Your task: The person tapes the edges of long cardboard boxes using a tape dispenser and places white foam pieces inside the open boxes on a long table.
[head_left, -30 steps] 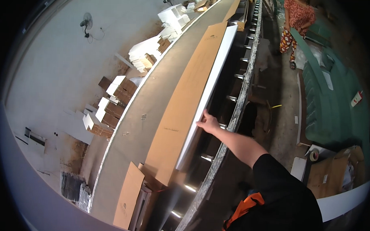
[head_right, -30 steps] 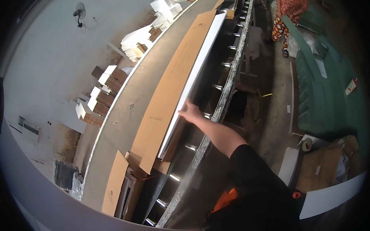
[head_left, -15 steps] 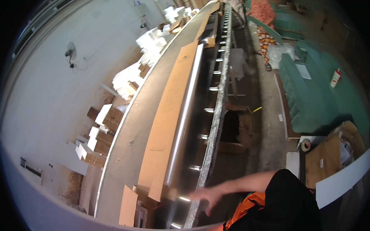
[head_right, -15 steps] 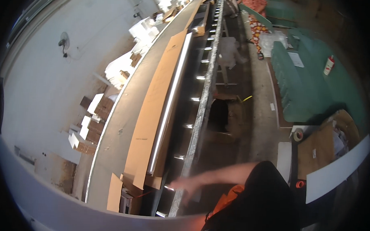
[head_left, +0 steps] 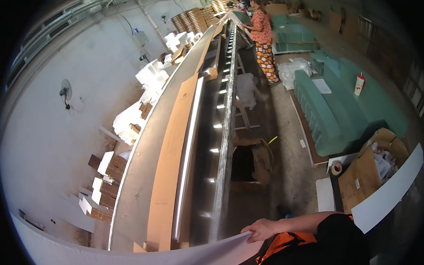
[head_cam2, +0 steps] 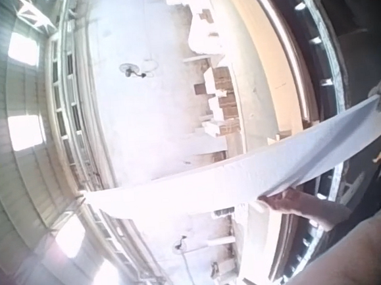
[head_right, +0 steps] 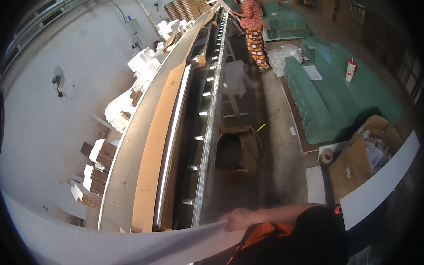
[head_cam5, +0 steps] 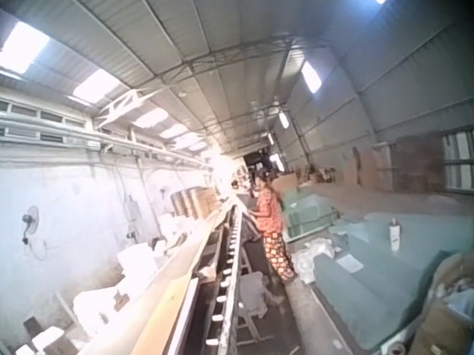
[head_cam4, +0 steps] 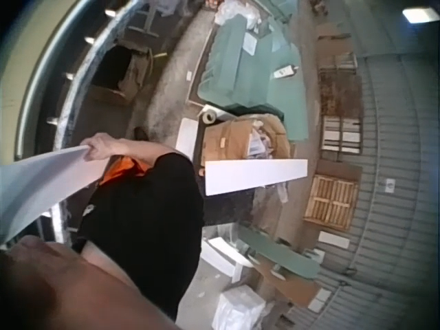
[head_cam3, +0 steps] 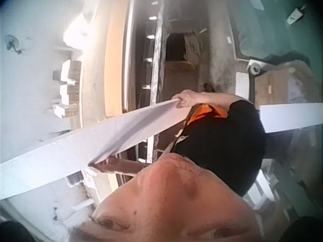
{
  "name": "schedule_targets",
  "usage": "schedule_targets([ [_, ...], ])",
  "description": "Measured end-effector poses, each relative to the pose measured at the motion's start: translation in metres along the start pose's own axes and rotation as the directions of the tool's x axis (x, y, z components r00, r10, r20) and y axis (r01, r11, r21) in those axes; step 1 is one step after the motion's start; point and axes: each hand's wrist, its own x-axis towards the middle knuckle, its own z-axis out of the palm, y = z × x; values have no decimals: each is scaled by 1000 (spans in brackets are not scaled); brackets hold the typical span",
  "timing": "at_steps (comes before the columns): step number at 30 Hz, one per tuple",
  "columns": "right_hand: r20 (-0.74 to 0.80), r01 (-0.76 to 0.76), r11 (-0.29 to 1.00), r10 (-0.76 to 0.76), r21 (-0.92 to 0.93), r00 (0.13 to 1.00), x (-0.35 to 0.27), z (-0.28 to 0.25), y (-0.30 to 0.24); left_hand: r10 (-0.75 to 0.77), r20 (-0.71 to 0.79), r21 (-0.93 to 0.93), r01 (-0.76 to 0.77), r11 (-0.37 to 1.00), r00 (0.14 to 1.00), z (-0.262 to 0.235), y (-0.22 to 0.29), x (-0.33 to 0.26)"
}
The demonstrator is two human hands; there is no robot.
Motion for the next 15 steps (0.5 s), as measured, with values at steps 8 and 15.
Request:
schedule_targets([
  [8,23,125,987,-128,97,991,15,-82,77,75,12,84,-76,994,997,83,-46,-45],
  [15,-304,184,983,-182,-24,935,8,-184,132,108,-26,-9,-108,994,994,235,-102,-78],
])
